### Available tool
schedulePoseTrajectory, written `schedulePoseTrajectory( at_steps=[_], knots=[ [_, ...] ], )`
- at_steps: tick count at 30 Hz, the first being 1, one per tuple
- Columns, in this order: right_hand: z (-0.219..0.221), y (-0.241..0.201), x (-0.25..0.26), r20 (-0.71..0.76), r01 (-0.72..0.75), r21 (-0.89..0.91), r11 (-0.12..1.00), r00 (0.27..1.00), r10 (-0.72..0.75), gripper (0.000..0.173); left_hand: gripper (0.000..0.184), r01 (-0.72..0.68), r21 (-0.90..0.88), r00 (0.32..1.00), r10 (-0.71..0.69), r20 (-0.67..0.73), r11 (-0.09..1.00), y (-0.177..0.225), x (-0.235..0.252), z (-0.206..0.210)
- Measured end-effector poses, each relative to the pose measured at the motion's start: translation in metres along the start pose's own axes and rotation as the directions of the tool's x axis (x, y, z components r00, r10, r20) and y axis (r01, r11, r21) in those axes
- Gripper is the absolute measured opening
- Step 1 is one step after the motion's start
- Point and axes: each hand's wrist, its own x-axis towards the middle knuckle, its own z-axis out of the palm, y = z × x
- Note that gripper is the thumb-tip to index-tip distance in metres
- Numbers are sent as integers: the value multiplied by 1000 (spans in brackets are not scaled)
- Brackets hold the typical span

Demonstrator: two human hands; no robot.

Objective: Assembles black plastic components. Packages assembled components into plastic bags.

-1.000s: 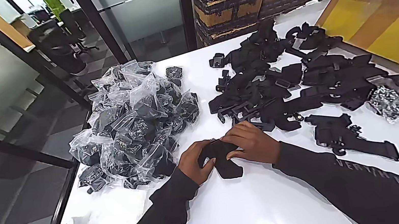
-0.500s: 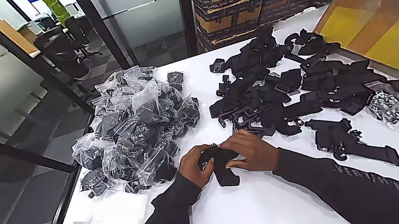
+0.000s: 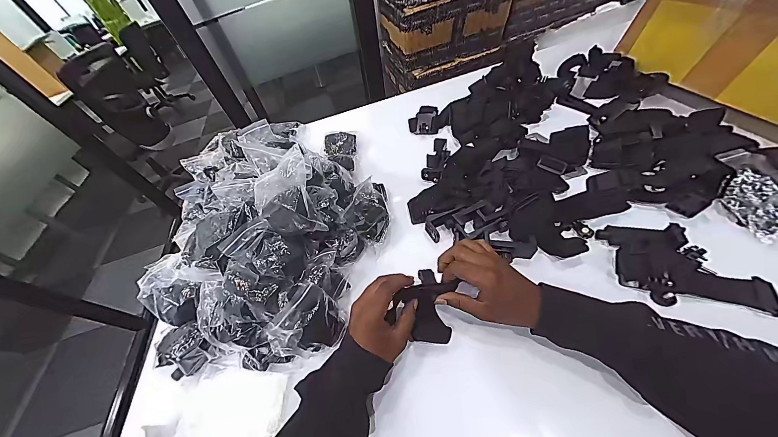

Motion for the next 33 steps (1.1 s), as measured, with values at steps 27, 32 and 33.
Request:
schedulePoseTrajectory(
  at_steps=[27,32,33],
  knots=[
    [9,-15,0,103,-361,448,818,930,354,51,45,247,-505,948,-313,-49,827,4,2,4],
    [13,-16,0,78,-345,480,806,932,353,51,20,129,-411,983,-172,-68,902,-3,0,8],
    [13,-17,0,78,-345,492,799,932,355,51,19,121,-382,985,-159,-71,916,-3,0,8]
  ],
)
